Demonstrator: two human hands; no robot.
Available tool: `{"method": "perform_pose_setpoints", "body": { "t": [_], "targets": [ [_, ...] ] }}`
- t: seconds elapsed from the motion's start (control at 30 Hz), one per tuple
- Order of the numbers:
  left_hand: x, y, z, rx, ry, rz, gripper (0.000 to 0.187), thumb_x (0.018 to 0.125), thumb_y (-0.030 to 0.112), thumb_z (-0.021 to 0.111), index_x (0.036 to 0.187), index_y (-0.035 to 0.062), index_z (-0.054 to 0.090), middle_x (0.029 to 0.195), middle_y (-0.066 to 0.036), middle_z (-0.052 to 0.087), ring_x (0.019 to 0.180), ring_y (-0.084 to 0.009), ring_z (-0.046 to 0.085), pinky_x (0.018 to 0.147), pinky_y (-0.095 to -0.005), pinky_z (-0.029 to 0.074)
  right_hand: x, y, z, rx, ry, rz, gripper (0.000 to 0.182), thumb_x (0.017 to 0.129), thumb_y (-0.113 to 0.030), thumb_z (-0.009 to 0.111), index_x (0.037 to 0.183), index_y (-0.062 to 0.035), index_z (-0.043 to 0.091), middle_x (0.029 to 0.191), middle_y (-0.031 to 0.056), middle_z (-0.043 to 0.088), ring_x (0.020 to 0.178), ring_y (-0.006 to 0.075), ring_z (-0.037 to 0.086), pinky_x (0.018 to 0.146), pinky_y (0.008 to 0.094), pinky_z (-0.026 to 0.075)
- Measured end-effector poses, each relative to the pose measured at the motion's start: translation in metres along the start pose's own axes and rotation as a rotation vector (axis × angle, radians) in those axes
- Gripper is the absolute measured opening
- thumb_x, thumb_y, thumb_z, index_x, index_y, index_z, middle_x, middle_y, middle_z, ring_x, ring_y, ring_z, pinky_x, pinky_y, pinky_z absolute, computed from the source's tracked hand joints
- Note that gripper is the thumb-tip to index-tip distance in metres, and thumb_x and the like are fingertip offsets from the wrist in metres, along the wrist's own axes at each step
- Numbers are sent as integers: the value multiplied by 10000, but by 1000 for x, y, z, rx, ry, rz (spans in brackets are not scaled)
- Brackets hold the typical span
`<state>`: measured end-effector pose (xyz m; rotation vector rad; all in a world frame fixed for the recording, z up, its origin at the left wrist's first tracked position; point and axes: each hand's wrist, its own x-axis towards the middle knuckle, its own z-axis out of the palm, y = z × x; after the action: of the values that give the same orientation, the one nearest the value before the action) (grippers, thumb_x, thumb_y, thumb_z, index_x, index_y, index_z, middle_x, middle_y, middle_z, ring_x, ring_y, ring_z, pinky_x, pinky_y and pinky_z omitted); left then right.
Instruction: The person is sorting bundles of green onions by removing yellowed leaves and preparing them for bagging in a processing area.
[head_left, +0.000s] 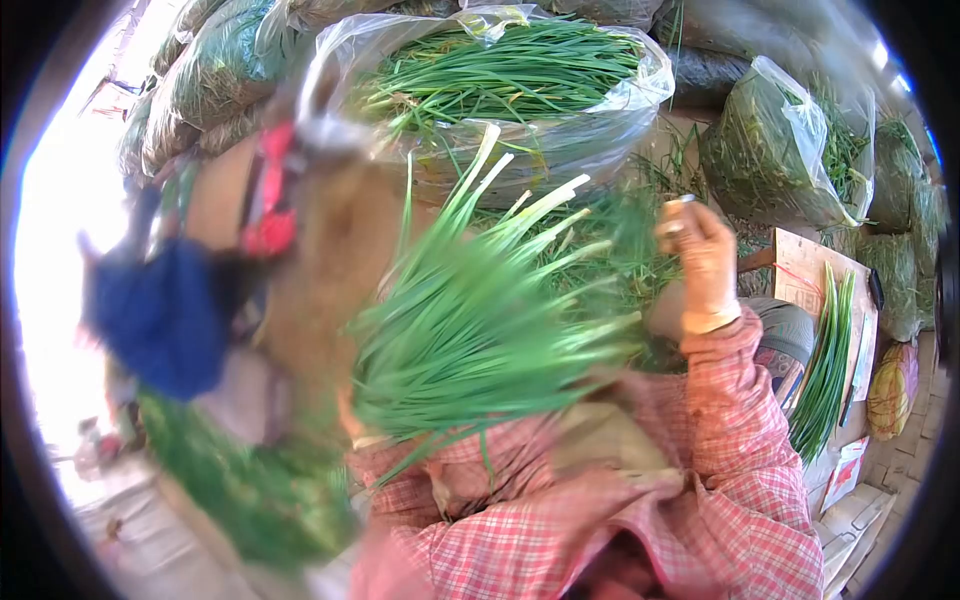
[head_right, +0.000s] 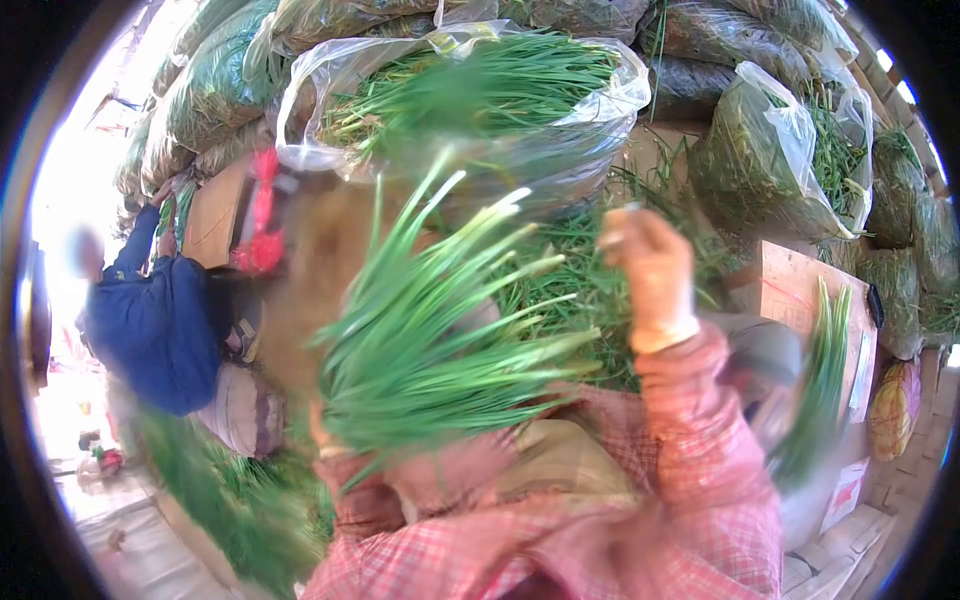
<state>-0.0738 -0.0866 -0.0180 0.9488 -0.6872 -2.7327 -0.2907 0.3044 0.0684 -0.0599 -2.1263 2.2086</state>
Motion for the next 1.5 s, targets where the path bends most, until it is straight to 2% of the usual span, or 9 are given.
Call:
{"method": "perform_pose_setpoints", "body": {
  "t": [0.17, 0.27, 0.4, 0.5, 0.83, 1.07, 1.37, 1.47, 1.5],
  "targets": [
    [-4, 0, 4, 1, -11, -11, 640, 843, 490, 444, 1299, 42, 424, 1287, -175, 471, 1141, -350, 478, 965, -482, 391, -15, 13, 82, -540, -214, -230, 368, 815, -311, 622, 973, 21, 615, 861, 213, 629, 806, 258, 625, 738, 303, 476],
    [-8, -1, 8, 6, 1, 8, 637, 844, 490, 441, 1298, 44, 427, 1286, -174, 472, 1140, -350, 478, 964, -482, 391, -10, 4, 103, -624, -420, 144, 423, 757, -350, 657, 953, 24, 624, 836, 196, 640, 789, 239, 623, 723, 303, 475],
    [-9, -3, 12, 17, 44, 66, 613, 853, 490, 432, 1284, 54, 446, 1270, -172, 486, 1128, -340, 487, 949, -484, 402, -7, 45, 120, -140, -491, 457, 311, 794, -256, 657, 959, 3, 612, 685, -1, 560, 578, 98, 488, 514, 241, 379],
    [-3, 11, -13, 44, 68, 98, 552, 876, 472, 410, 1229, 56, 490, 1223, -167, 518, 1089, -330, 509, 927, -478, 420, -21, 33, 109, 235, -444, 737, 222, 803, -194, 644, 925, -15, 596, 631, -29, 491, 518, 67, 408, 460, 223, 304],
    [-11, 23, 12, 293, 134, 395, 531, 934, 488, 322, 1020, 27, 573, 991, -146, 609, 858, -281, 587, 804, -418, 487, -60, 5, 74, -154, -224, 483, 193, 842, -169, 609, 763, -3, 551, 563, 32, 530, 434, 94, 471, 409, 242, 335],
    [-25, 12, 58, 244, 259, 476, 496, 937, 458, 352, 1024, 15, 557, 1008, -154, 604, 898, -274, 580, 841, -406, 474, -60, -1, 53, 324, -169, 839, 77, 826, -122, 588, 791, -68, 546, 493, -13, 388, 368, 86, 325, 341, 237, 226],
    [-24, 25, 38, 160, 275, 345, 516, 901, 510, 407, 1076, 39, 524, 1105, -171, 568, 987, -296, 543, 887, -457, 440, -33, 3, -12, 653, -188, 695, 137, 798, -203, 586, 706, -136, 510, 495, -65, 400, 343, 55, 317, 310, 216, 233],
    [-17, 27, 7, 77, 250, 407, 475, 902, 494, 423, 1037, 50, 522, 1108, -165, 565, 961, -286, 559, 866, -436, 461, 11, -9, -53, 743, 305, 619, 303, 883, -171, 480, 589, -154, 407, 445, -49, 346, 310, 55, 291, 277, 227, 256],
    [-17, 26, 2, 45, 233, 418, 455, 907, 482, 425, 1023, 53, 522, 1100, -162, 567, 948, -281, 566, 857, -425, 469, 26, 4, -97, 891, -33, 464, 298, 883, -162, 486, 600, -152, 392, 444, -49, 319, 313, 52, 258, 277, 221, 250]
  ]
}}
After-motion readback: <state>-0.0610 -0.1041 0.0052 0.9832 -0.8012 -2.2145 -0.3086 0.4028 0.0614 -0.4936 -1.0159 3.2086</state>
